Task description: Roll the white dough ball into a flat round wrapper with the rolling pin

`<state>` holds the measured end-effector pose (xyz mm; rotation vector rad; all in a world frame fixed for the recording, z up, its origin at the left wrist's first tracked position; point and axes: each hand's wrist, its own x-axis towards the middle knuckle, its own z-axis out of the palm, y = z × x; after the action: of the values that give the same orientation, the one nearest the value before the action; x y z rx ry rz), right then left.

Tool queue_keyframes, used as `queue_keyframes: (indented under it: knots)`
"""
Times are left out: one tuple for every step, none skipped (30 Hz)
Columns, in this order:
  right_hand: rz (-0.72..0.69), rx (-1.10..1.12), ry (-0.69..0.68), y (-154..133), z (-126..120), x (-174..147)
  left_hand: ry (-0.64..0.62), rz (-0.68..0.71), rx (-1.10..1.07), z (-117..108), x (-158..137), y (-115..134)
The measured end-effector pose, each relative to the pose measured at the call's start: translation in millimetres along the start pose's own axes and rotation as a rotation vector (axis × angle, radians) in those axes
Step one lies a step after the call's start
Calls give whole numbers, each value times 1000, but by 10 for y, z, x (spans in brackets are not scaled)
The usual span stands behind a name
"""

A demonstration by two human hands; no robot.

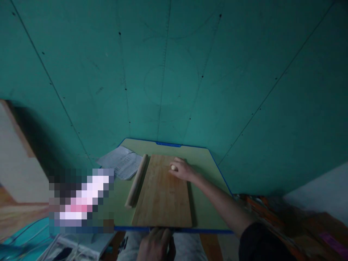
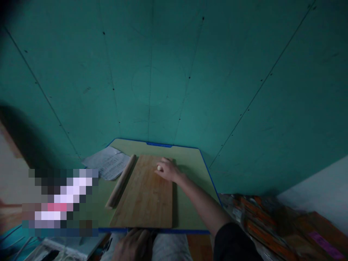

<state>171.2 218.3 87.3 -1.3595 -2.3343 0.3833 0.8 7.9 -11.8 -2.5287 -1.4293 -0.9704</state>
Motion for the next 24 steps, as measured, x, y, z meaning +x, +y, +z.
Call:
queue_keyframes:
  knots:
    - [17, -9, 15, 3, -50, -48, -6, -1, 0, -4, 0, 2]
    - [45, -20, 35, 0, -87, -81, -18, -8, -2, -10, 1, 5]
    - [79, -31, 58, -12, -105, -103, -34, -18, -6, -18, 4, 9]
    - [115, -39, 79, -33, -104, -115, -51, -30, -11, -28, 7, 14]
    - [151, -44, 95, -63, -85, -121, -64, -41, -13, -41, 13, 20]
    - [184, -47, 106, -101, -50, -124, -77, -48, -14, -55, 19, 26]
    - [212, -50, 110, -145, -4, -126, -81, -50, -14, -69, 26, 33]
    - [234, -55, 112, -193, 48, -129, -85, -49, -13, -83, 32, 40]
    - [246, -61, 114, -245, 101, -135, -84, -49, -8, -95, 38, 46]
    - [247, -69, 117, -296, 149, -145, -88, -51, -2, -105, 43, 51]
    - [234, -76, 120, -347, 190, -159, -91, -53, 4, -112, 46, 56]
    - [206, -80, 121, -396, 223, -178, -93, -53, 8, -116, 47, 59]
    - [169, -80, 120, -441, 247, -204, -91, -52, 10, -117, 46, 61]
    - [130, -78, 116, -482, 264, -236, -87, -50, 10, -116, 45, 62]
    - [97, -76, 109, -519, 276, -278, -80, -44, 9, -112, 42, 61]
    - [76, -75, 103, -553, 285, -329, -68, -39, 7, -106, 39, 60]
    - [68, -74, 95, -582, 294, -391, -54, -34, 6, -98, 36, 59]
    - [67, -81, 93, -609, 303, -464, -44, -30, 5, -90, 34, 57]
    - [65, -99, 99, -632, 313, -546, -33, -25, 5, -83, 34, 55]
    - [60, -127, 108, -653, 324, -633, -27, -20, 4, -76, 34, 54]
    - [50, -160, 114, -671, 337, -721, -25, -17, 3, -70, 34, 52]
    - [39, -194, 112, -686, 349, -804, -25, -15, -1, -66, 35, 50]
    - [30, -223, 101, -698, 362, -873, -27, -13, -8, -62, 35, 46]
    - [27, -243, 81, -706, 375, -922, -28, -13, -17, -58, 34, 41]
